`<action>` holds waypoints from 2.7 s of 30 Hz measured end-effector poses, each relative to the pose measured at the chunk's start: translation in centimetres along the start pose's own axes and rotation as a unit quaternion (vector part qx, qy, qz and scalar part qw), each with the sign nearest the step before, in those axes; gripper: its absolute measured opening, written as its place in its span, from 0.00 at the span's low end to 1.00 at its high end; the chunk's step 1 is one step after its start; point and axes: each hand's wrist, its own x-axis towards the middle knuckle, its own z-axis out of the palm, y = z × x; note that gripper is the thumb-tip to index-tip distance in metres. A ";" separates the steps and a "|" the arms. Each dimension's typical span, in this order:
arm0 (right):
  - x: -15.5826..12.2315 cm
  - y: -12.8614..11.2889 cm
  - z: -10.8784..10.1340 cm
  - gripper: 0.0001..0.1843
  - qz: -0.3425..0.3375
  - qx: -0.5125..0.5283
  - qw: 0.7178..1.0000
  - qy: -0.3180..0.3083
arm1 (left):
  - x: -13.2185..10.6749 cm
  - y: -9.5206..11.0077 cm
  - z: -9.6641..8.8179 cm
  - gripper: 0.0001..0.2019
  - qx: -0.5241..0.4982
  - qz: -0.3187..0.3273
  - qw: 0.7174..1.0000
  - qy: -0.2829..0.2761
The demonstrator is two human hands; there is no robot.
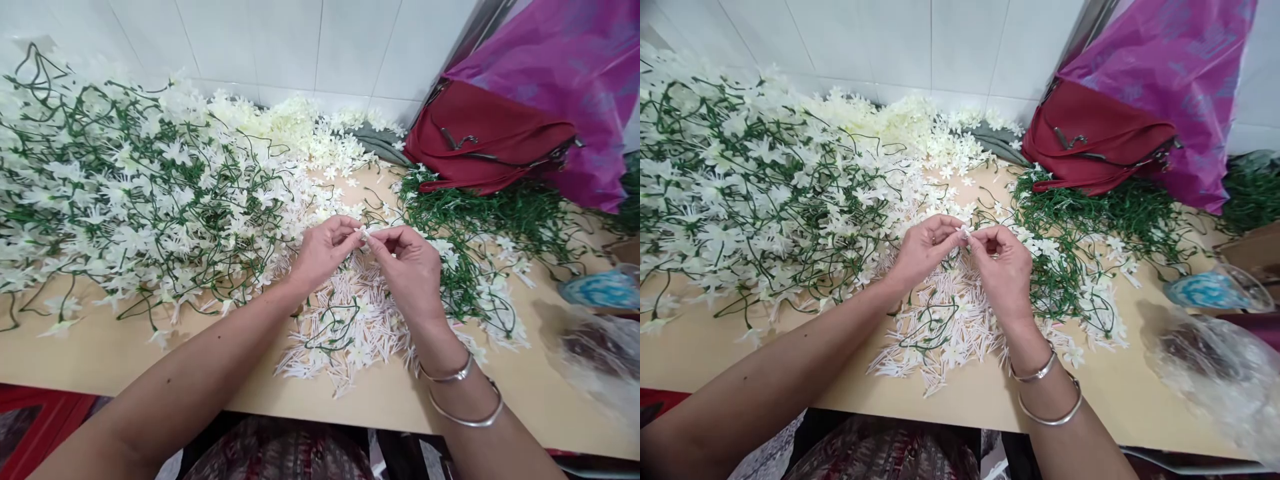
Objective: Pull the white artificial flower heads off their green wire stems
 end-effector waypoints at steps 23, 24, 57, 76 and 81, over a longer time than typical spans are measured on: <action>0.3 1.1 1.0 0.16 0.154 0.220 0.963 0.020 | -0.6 0.8 0.1 0.05 0.106 0.029 0.993 -0.041; 0.3 1.1 0.9 0.19 0.167 0.235 0.957 0.018 | -0.6 0.8 0.0 0.05 0.115 0.035 0.992 -0.044; 1.9 2.0 -1.7 0.12 0.022 0.170 0.982 0.086 | 2.2 7.8 -2.3 0.10 0.546 0.091 0.820 -0.146; 1.7 0.1 -1.4 0.13 0.043 0.142 0.989 -0.009 | 0.2 7.6 -2.8 0.07 0.497 -0.077 0.859 -0.091; 2.8 -3.8 -1.9 0.10 0.006 0.100 0.985 -0.138 | -1.4 8.9 -4.3 0.03 0.291 0.061 0.954 -0.031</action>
